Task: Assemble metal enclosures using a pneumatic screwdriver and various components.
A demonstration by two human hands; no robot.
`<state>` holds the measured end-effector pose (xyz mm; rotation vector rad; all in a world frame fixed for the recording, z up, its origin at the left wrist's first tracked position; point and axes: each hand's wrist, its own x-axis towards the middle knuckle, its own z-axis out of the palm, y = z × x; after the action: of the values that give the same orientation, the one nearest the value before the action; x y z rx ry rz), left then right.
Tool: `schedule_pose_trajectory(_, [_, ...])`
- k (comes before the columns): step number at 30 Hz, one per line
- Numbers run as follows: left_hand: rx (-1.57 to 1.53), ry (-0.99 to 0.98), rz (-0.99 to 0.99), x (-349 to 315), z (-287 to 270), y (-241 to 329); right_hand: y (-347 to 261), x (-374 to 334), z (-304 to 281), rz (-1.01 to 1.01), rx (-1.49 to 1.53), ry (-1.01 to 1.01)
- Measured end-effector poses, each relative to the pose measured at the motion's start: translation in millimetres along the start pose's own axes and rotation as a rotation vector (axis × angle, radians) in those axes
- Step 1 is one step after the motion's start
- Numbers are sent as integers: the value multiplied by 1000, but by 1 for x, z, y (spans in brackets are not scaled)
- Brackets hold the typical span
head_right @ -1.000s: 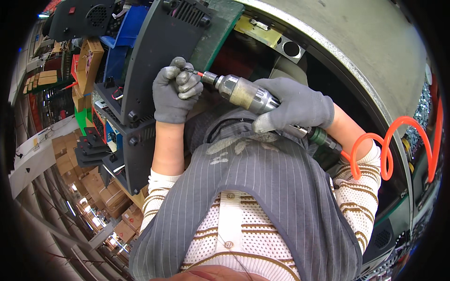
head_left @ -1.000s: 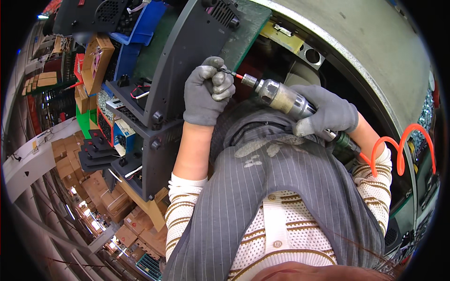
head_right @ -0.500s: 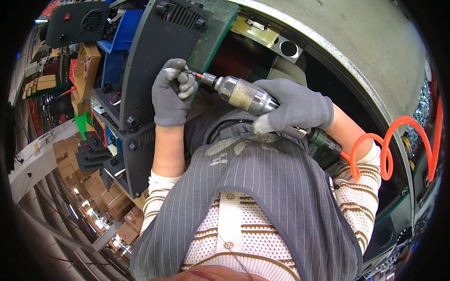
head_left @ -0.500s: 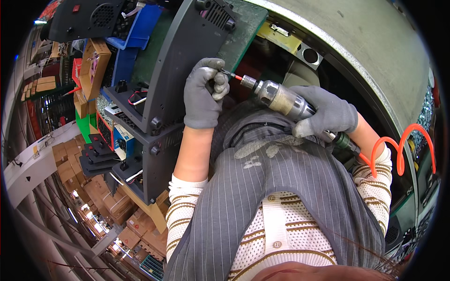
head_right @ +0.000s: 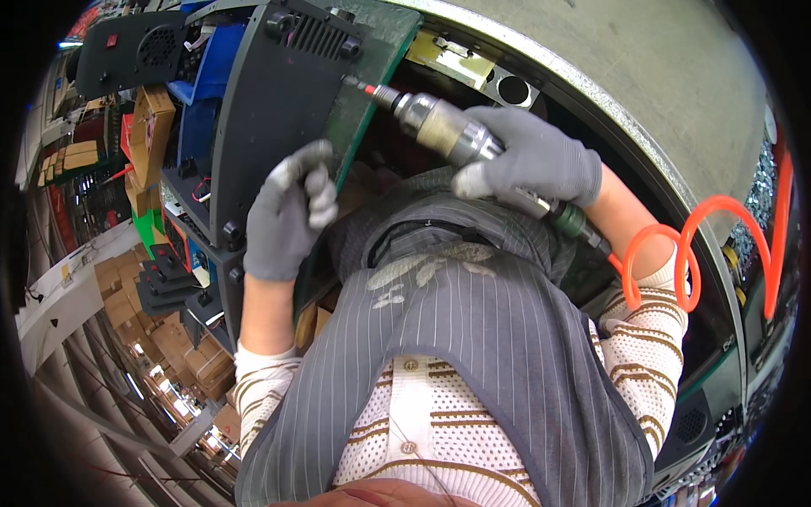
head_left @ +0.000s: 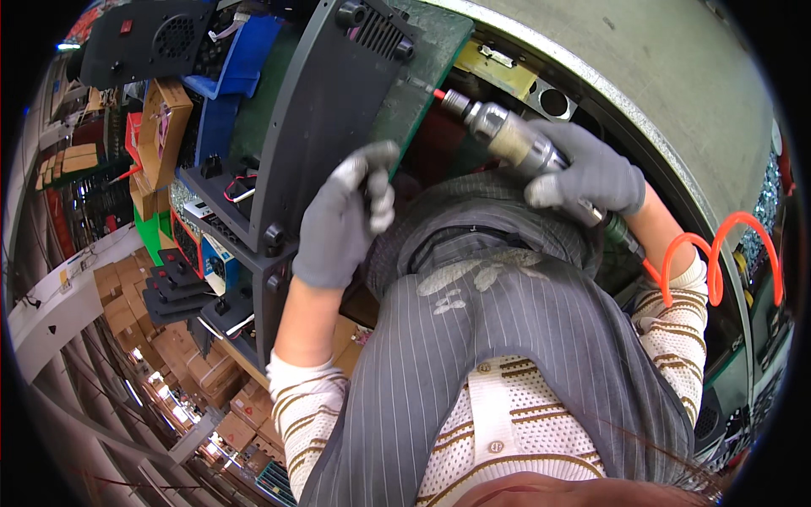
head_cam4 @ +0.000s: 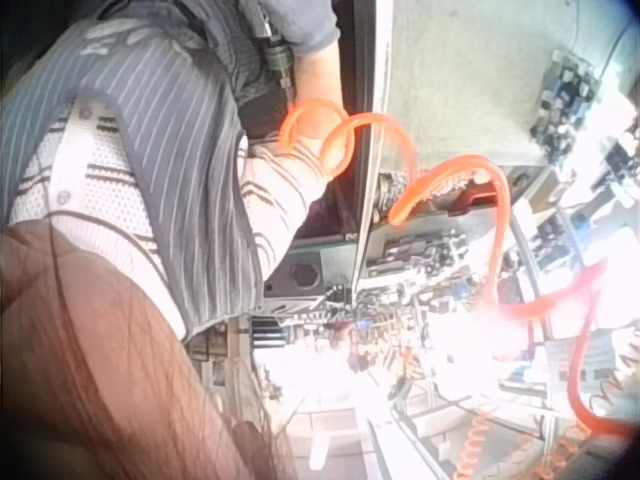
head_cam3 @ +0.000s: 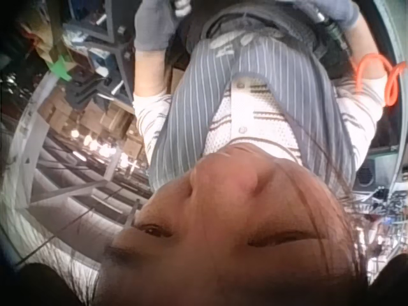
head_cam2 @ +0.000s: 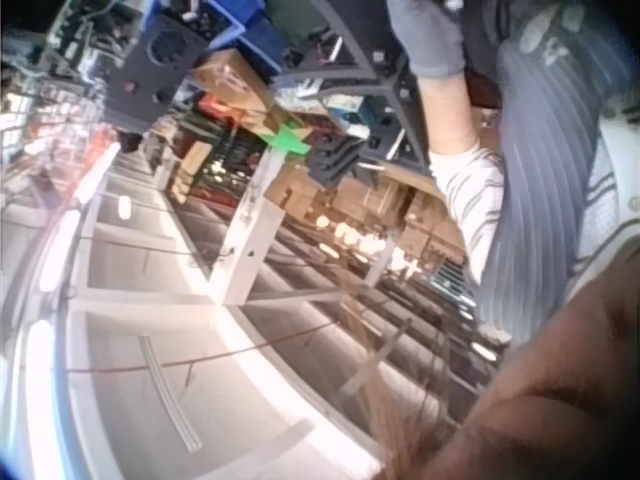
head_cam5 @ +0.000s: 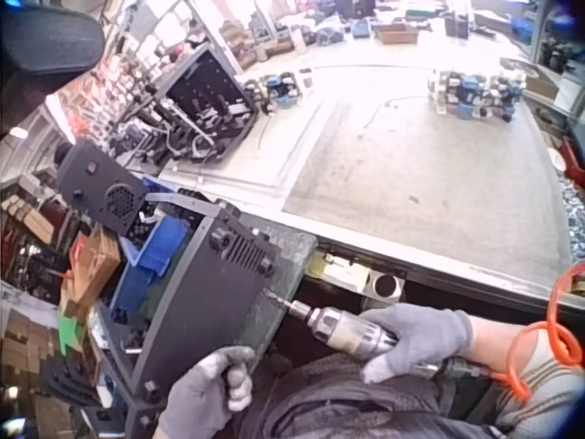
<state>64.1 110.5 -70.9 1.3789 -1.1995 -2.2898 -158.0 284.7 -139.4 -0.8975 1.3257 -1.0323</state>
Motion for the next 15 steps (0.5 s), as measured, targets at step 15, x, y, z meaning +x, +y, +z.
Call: schedule_pose_trajectory(15, [1384,-42,326,43,-1,118,-9,48,-38,101,-242,88])
